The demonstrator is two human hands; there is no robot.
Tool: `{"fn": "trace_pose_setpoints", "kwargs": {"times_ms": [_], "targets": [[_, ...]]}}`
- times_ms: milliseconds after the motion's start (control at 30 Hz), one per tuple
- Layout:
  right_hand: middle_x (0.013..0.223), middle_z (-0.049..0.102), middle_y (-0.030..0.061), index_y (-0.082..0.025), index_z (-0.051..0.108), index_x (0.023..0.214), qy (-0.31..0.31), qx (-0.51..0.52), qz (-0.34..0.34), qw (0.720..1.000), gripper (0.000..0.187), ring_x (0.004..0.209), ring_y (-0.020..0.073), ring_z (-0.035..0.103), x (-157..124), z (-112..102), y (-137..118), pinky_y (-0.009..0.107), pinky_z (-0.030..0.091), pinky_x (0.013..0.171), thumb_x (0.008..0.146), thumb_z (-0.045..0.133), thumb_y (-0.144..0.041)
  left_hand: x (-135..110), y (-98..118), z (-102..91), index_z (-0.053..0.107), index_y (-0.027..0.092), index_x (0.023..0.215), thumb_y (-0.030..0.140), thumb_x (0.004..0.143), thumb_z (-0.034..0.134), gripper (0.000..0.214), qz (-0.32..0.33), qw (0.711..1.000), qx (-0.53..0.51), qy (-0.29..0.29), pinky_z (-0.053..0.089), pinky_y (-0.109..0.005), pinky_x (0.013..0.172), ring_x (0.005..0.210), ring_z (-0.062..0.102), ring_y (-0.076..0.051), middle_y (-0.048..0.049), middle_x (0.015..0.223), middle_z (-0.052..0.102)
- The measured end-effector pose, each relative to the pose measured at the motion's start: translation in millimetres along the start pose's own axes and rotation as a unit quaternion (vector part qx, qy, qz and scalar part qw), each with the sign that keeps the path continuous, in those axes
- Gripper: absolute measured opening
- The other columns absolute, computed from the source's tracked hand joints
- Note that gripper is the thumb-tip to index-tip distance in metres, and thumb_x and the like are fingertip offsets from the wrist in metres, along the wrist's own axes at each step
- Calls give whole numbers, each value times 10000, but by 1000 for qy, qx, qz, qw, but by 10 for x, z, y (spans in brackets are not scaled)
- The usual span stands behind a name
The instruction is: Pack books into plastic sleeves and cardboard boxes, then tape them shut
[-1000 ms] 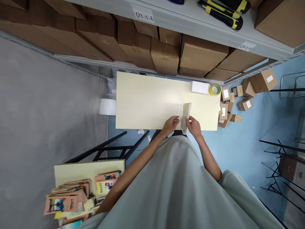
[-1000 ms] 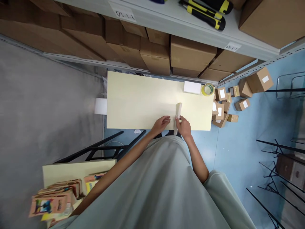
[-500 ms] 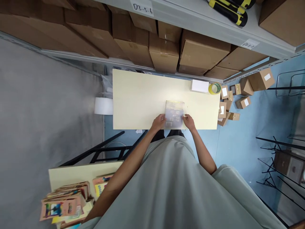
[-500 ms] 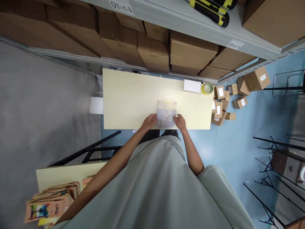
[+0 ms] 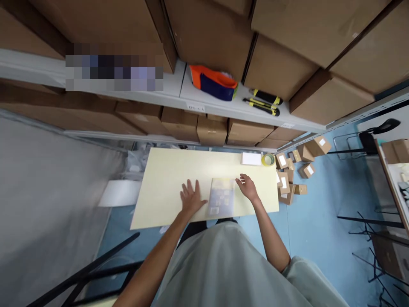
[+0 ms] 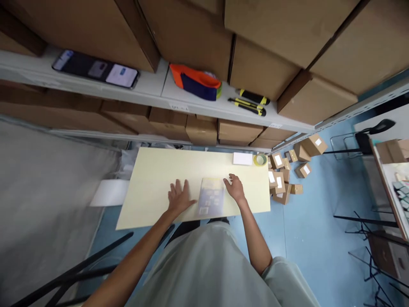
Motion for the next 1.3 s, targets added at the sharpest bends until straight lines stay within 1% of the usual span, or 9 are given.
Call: {"fn": "trace_pose_setpoints", "kwargs": {"times_ms": [167, 300, 433, 667, 867, 967, 1067, 1167, 1300], "targets": [[1342, 758, 174, -186, 724, 1326, 132, -16, -150, 980, 378, 1221, 303, 751, 388, -930, -991, 459, 611, 1070, 1048, 623, -422, 298, -56, 153, -54, 197, 1796, 336, 327, 1034, 1833, 14, 985, 124, -121, -36, -828, 1257, 1605, -313, -598, -274, 1746, -379], [1357, 730, 188, -178, 717, 1349, 222, -90, -272, 932, 376, 1302, 323, 686, 569, -1586, -1837, 501, 536, 1175, 1077, 552, -379, 380, -79, 312, -74, 216, 1786, 311, 140, 1034, 1987, -29, 979, 151, -134, -135, -854, 1203, 1540, -414, -606, -275, 1738, -386], [1460, 678, 195, -186, 679, 1420, 272, -169, -329, 888, 401, 1383, 331, 611, 866, -2058, -2404, 531, 478, 1222, 1103, 477, -326, 423, -132, 405, -75, 255, 1785, 296, 114, 1028, 2003, -43, 979, 146, -134, -182, -832, 1199, 1520, -466, -565, -244, 1753, -387], [1485, 676, 207, -157, 661, 1485, 196, -307, -323, 873, 472, 1348, 374, 593, 1429, -2203, -2563, 551, 501, 1152, 1052, 498, -254, 424, -188, 422, -126, 278, 1772, 305, 108, 1031, 2027, -46, 976, 139, -161, -179, -808, 1213, 1515, -469, -542, -241, 1739, -405], [1345, 707, 222, -149, 678, 1445, 219, -352, -316, 854, 433, 1234, 389, 606, 1382, -2207, -2542, 541, 519, 1054, 1069, 509, -282, 377, -141, 377, -121, 275, 1775, 380, 124, 1064, 2034, -44, 975, 137, -169, -191, -809, 1205, 1512, -466, -539, -245, 1747, -389], [1333, 696, 205, -178, 662, 1457, 239, -317, -333, 855, 422, 1209, 376, 616, 1106, -2134, -2464, 542, 524, 1056, 1093, 508, -326, 353, -129, 357, -122, 266, 1774, 386, 133, 1078, 2037, -49, 971, 143, -187, -189, -814, 1205, 1513, -463, -541, -242, 1741, -397], [1357, 675, 184, -220, 617, 1498, 246, -232, -340, 878, 430, 1234, 350, 628, 711, -1816, -2136, 536, 536, 1085, 1115, 503, -378, 327, -103, 329, -164, 255, 1763, 379, 154, 1088, 2042, -48, 968, 146, -199, -182, -809, 1214, 1520, -454, -545, -240, 1722, -429], [1340, 671, 168, -227, 610, 1485, 201, -111, -299, 926, 419, 1231, 314, 667, 338, -1102, -1520, 491, 569, 1079, 1110, 524, -394, 306, -67, 309, -212, 255, 1748, 382, 217, 1093, 2015, -43, 966, 152, -202, -168, -823, 1211, 1534, -433, -559, -243, 1707, -456], [1206, 703, 142, -180, 647, 1401, 83, 15, -132, 988, 405, 1018, 259, 732, -100, 236, -526, 409, 637, 928, 1041, 571, -350, 304, -42, 350, -252, 226, 1737, 392, 290, 1091, 1981, -37, 965, 161, -201, -134, -845, 1213, 1542, -419, -582, -260, 1691, -479]]}}
Point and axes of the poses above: each hand's wrist, its own x-axis towards the middle knuckle, its own z-axis out of the palm, y = z × x, the point moved 8 cm from there along x, towards the middle knuckle
